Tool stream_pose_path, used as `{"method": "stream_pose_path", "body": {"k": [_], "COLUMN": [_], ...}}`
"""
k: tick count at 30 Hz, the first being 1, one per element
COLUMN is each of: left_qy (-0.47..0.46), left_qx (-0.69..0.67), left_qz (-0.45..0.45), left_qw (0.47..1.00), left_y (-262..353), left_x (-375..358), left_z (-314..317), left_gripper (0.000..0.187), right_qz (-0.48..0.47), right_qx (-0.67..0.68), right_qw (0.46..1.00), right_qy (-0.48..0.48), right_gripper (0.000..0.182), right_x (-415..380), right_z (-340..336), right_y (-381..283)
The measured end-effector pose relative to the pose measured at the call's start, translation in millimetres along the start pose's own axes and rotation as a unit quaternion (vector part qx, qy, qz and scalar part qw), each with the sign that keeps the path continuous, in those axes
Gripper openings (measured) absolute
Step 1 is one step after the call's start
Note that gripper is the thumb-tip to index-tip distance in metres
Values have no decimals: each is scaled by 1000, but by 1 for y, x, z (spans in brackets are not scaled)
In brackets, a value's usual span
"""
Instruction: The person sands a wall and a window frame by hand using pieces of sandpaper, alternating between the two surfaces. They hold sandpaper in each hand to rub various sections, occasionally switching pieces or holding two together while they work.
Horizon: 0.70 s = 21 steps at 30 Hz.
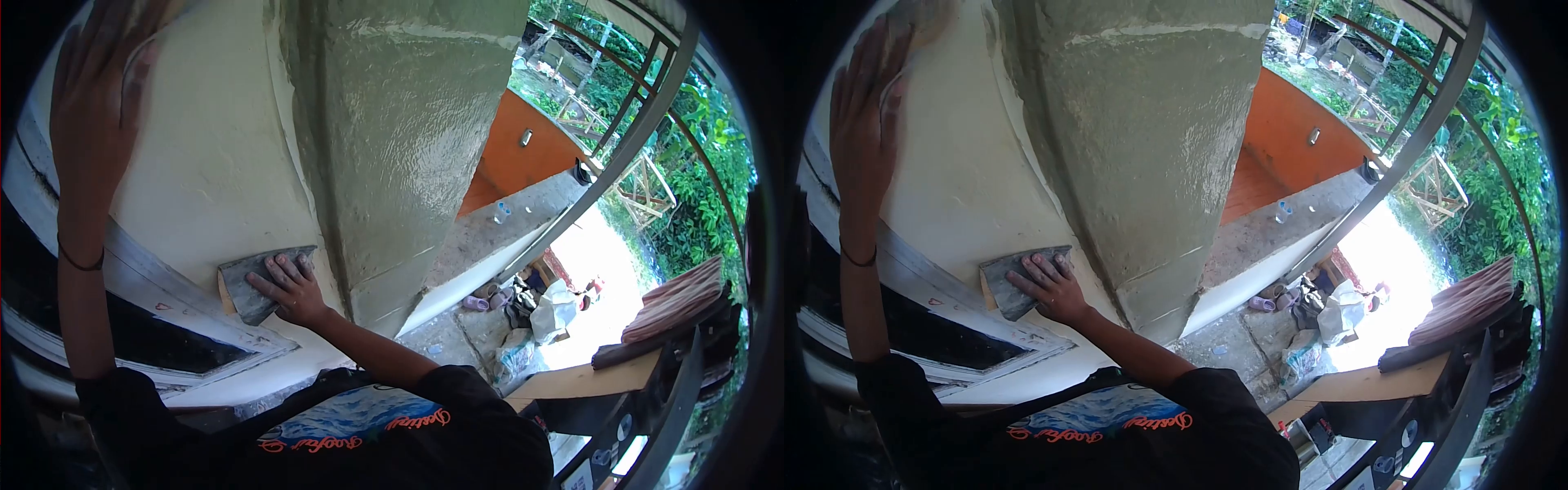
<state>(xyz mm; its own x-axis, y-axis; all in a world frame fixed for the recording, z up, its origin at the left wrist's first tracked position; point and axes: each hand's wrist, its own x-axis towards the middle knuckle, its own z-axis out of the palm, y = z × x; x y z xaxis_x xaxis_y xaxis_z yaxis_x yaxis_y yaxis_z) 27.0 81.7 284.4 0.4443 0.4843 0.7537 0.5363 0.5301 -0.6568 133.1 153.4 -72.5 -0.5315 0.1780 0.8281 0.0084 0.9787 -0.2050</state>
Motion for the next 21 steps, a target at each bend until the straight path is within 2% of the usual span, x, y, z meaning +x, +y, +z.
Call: {"method": "stream_pose_path", "body": {"k": [1, 2, 4, 6, 7, 8, 10, 12, 13, 14, 16, 18, 20, 21], "left_qy": [82, 62, -37, -42, -84, -114, -109, -83, -38, 37, 113, -2, -79, -95], "left_qx": [-17, -105, 30, 32, -55, -93, -106, -33, 30, 17, -21, 43, -46, -55], "left_qz": [-21, -117, -80, -47, -39, -19, 1, -28, -52, -86, -82, -99, -66, -53], "left_qw": [996, 986, 996, 997, 994, 989, 988, 996, 997, 995, 990, 994, 994, 993], "left_y": [-17, -30, -34, 14, 34, 51, 53, 26, 4, -22, -33, 6, 50, 59], "left_x": [0, -2, -3, -12, -24, -35, -42, -28, -25, -26, -22, -33, -52, -61], "left_z": [7, 11, 6, -6, -9, -9, -7, -12, -4, 8, 17, -2, -9, -11], "left_gripper": [32, 33, 35, 46, 61, 67, 62, 47, 37, 36, 38, 39, 54, 52], "right_qz": [-4, -4, -4, 1, 1, 2, 4, -4, -9, -5, 2, 3, 4, 4], "right_qx": [0, -5, -9, -10, -9, -7, -4, -18, -17, -20, -21, -22, -21, -18], "right_qw": [1000, 1000, 1000, 1000, 1000, 1000, 1000, 1000, 1000, 1000, 1000, 1000, 1000, 1000], "right_qy": [-1, 5, 13, 0, 0, -1, -3, 10, 8, 9, 14, 20, 19, 18], "right_gripper": [72, 72, 73, 71, 71, 71, 70, 70, 70, 71, 71, 71, 71, 71], "right_x": [1, 0, -1, -3, -3, -2, -2, 0, 0, 0, 0, -2, -2, -3], "right_z": [0, 1, 3, 4, 3, 1, 0, 0, 0, 0, 3, 4, 4, 4], "right_y": [1, 0, 0, 0, 1, 0, -1, 0, 1, 0, -2, -2, -1, -1]}}
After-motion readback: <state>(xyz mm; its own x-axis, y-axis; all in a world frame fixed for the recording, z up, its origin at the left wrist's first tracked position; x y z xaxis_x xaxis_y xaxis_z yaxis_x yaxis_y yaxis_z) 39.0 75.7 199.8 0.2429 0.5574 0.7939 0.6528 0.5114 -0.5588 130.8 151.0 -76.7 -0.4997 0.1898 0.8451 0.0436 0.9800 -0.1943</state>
